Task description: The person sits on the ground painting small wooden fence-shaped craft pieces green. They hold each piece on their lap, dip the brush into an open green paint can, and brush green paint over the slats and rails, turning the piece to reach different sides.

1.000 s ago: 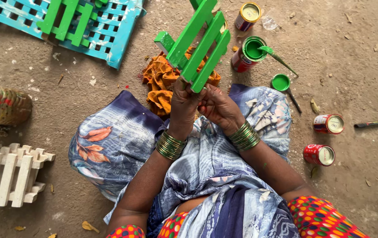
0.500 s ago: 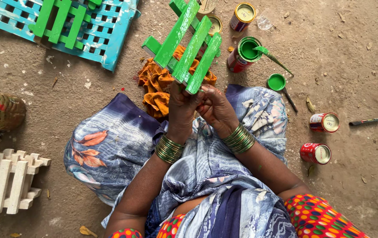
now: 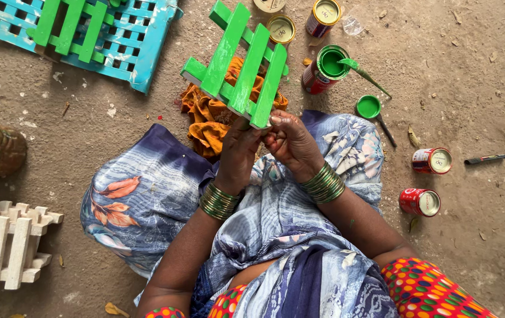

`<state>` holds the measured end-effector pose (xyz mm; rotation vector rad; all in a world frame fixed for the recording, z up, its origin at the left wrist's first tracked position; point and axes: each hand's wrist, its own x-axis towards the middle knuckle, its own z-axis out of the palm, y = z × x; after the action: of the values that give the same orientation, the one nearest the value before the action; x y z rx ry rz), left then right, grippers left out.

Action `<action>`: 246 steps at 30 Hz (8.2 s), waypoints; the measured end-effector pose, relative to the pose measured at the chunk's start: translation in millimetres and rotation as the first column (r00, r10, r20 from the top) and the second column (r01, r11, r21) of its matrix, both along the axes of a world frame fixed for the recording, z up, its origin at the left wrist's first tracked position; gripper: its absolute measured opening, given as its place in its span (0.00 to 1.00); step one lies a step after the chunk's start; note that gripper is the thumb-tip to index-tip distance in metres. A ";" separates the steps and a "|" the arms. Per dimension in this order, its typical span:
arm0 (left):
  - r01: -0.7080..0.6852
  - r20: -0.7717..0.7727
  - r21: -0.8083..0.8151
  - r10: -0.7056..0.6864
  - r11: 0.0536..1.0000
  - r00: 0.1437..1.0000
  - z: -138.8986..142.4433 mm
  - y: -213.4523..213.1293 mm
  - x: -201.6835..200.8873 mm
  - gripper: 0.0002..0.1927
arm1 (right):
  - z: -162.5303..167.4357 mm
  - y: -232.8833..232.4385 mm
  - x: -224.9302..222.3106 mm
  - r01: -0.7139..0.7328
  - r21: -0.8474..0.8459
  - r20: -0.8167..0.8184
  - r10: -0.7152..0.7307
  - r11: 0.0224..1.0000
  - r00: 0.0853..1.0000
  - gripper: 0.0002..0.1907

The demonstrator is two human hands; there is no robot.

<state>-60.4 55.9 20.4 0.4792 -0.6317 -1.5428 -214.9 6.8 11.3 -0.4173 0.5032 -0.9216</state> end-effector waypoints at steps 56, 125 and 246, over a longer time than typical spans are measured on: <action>-0.393 0.829 -0.302 0.443 0.869 0.341 9.6 0.9 3.9 0.11 | -18.6 17.7 21.8 0.116 0.072 -0.156 -0.104 0.991 0.982 0.12; -0.345 0.898 -0.248 0.349 0.905 0.269 10.9 3.6 64.2 0.10 | 30.3 -119.8 -133.2 0.837 0.354 -0.456 -0.704 0.418 0.544 0.23; -0.094 0.317 0.217 0.021 0.972 0.948 -24.1 -29.9 79.4 0.06 | 85.3 -10.9 -9.2 -0.250 -0.955 -0.249 -0.895 0.162 0.370 0.11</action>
<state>19.0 25.9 -3.6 0.9247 -0.6769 -1.5032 -224.1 -4.1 96.6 -2.1884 1.0144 -1.5336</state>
